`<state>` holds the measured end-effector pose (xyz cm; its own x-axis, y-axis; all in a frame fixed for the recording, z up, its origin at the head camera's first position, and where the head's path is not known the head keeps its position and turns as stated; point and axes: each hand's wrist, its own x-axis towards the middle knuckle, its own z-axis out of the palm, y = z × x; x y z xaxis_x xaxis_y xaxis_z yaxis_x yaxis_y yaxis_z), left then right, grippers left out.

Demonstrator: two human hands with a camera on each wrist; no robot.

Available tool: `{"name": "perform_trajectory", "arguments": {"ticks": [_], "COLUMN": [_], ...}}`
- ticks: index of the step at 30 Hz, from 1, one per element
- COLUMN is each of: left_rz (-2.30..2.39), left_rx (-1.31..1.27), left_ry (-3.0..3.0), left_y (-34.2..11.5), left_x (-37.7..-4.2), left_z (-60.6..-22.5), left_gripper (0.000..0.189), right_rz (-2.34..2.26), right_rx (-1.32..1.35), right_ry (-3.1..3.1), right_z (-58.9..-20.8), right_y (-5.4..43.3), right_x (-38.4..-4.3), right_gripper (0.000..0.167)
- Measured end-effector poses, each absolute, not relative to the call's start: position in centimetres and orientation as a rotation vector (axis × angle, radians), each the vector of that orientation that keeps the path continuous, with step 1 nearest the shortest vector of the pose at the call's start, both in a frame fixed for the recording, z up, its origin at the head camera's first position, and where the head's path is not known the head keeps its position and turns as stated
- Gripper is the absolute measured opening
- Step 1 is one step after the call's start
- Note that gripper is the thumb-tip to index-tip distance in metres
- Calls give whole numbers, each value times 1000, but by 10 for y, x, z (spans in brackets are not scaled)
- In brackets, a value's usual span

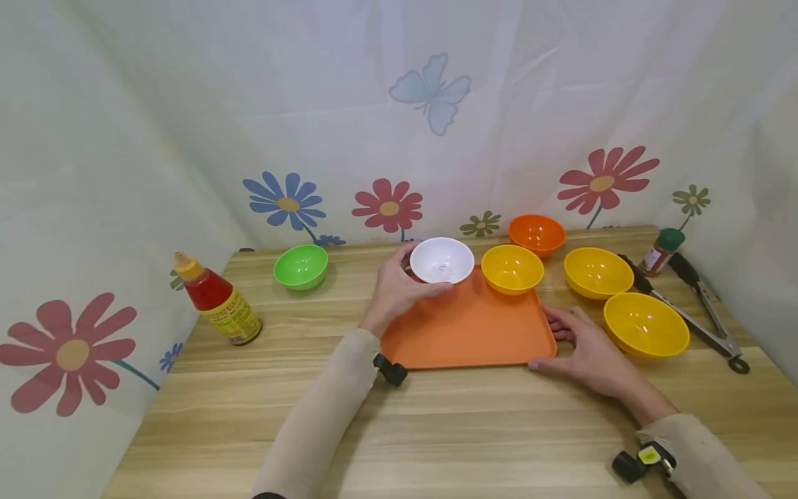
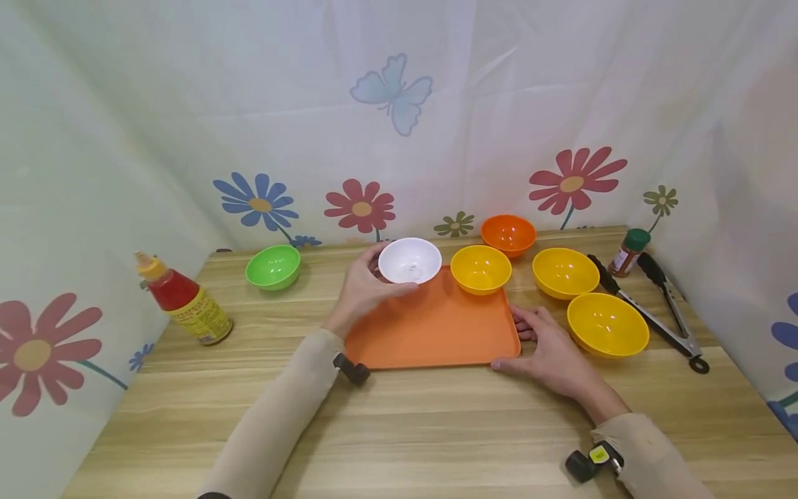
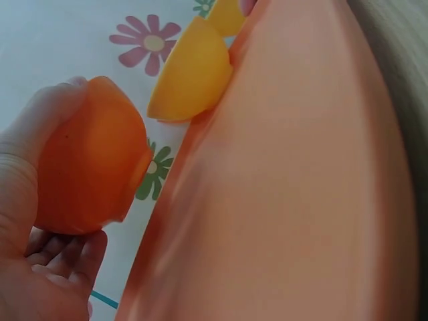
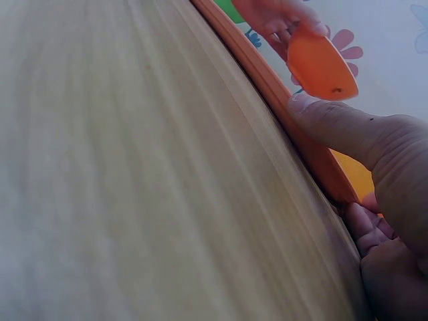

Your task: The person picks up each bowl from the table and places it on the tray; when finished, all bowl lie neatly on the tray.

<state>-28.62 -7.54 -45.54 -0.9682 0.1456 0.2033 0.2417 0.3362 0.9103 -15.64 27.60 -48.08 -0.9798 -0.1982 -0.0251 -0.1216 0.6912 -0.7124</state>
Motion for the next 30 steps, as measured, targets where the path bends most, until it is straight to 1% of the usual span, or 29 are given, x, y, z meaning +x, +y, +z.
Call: {"name": "perform_trajectory", "arguments": {"ticks": [13, 19, 25, 30], "left_rz": [-1657, -1622, -1659, -1627], "left_rx": [-356, -309, -338, -342], "left_ry": [-2584, -2634, -2648, -2689], "left_y": [-62, -61, -62, -62], "left_x": [-288, -288, -288, -289], "left_z": [-461, -465, -468, -468], "left_gripper": [92, 95, 96, 103], "right_rz": [-1169, -1165, -1163, -1183], "right_rx": [-232, -235, -232, -251], "right_ry": [2787, 2785, 2786, 2779], "right_z": [-481, -480, -476, -477], "right_y": [276, 275, 273, 274], "right_x": [-157, -158, -157, -156], "right_gripper": [119, 119, 118, 116]}}
